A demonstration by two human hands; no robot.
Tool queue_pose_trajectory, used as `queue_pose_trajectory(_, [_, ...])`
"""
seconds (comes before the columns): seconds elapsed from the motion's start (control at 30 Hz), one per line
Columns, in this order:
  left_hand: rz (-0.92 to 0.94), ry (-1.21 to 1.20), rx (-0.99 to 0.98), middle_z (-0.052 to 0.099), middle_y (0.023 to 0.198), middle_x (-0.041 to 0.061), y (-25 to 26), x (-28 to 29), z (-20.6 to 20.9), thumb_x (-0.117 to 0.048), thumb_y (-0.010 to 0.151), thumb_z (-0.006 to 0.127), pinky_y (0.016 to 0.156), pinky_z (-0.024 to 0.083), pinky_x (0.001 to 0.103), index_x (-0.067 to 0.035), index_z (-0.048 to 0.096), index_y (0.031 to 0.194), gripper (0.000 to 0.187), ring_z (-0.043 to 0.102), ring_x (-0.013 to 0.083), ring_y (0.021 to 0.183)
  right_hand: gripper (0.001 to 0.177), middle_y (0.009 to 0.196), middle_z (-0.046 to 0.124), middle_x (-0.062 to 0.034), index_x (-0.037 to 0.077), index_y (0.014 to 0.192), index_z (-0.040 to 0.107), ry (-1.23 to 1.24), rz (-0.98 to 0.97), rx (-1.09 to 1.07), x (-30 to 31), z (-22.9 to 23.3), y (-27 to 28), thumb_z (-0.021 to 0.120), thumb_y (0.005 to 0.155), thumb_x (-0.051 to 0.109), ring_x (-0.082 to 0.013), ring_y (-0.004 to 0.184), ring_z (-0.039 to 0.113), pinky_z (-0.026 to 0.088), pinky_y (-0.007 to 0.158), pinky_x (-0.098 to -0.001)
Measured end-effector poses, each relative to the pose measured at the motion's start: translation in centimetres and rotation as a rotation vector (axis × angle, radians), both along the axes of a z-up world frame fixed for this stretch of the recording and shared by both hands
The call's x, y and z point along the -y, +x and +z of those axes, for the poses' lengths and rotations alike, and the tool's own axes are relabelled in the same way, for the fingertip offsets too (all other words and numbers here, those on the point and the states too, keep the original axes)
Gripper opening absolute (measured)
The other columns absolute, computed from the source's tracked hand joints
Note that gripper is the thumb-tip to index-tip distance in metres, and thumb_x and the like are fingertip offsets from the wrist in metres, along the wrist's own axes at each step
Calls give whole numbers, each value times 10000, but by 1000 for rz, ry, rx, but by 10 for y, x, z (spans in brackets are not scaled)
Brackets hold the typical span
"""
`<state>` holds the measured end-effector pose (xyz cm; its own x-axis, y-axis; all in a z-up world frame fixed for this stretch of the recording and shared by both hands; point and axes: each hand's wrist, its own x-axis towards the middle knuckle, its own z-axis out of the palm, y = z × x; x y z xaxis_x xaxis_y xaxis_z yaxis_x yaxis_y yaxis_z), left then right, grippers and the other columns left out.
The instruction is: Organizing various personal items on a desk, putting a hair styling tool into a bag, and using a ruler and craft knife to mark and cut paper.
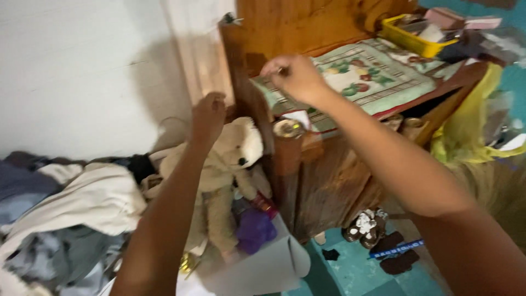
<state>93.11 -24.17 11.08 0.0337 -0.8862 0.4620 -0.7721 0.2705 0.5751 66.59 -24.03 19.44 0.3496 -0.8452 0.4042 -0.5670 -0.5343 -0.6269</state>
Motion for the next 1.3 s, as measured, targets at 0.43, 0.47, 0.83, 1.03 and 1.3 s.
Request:
queue_pose_trajectory(0.43, [-404,-362,-152,592,1210,122,-268,58,44,27,980,574,874,546,395,-79,645,1221,272,673,249,1001,229,993,771,-63,123,1110,762,-34,-177,-12,87,-38,-299,617,935,97,-178,784,673,537,740,-342])
queue_pose_trajectory(0.47, [-411,-371,-160,592,1210,122,-293,77,39,27,980,574,874,546,395,-79,645,1221,272,673,249,1001,229,993,771,-63,123,1110,762,-44,-185,-19,100,-42,-324,617,935,97,-178,784,673,537,740,-342])
queue_pose_trajectory(0.83, [-369,55,10,592,1235,130,-484,164,17,-148,998,578,970,508,423,-136,573,1373,375,621,295,1115,375,1145,658,-243,16,1167,688,-647,-339,-329,176,-86,-489,683,793,-7,-406,1064,635,527,952,-485])
queue_pose_trajectory(1.03, [-449,-5,-208,652,1254,97,-491,222,-22,-115,954,614,1008,477,390,-96,606,1300,346,619,236,1163,437,1005,657,-235,48,1233,679,-376,-408,-393,180,-79,-465,772,808,86,-433,992,638,538,879,-509])
queue_pose_trajectory(1.3, [-265,272,-505,672,1206,108,-484,222,-5,-255,1037,477,834,537,387,-84,580,1344,366,655,251,986,428,1101,667,-189,64,1122,744,-414,-482,-221,199,-90,-422,686,739,-116,-339,927,694,597,807,-421])
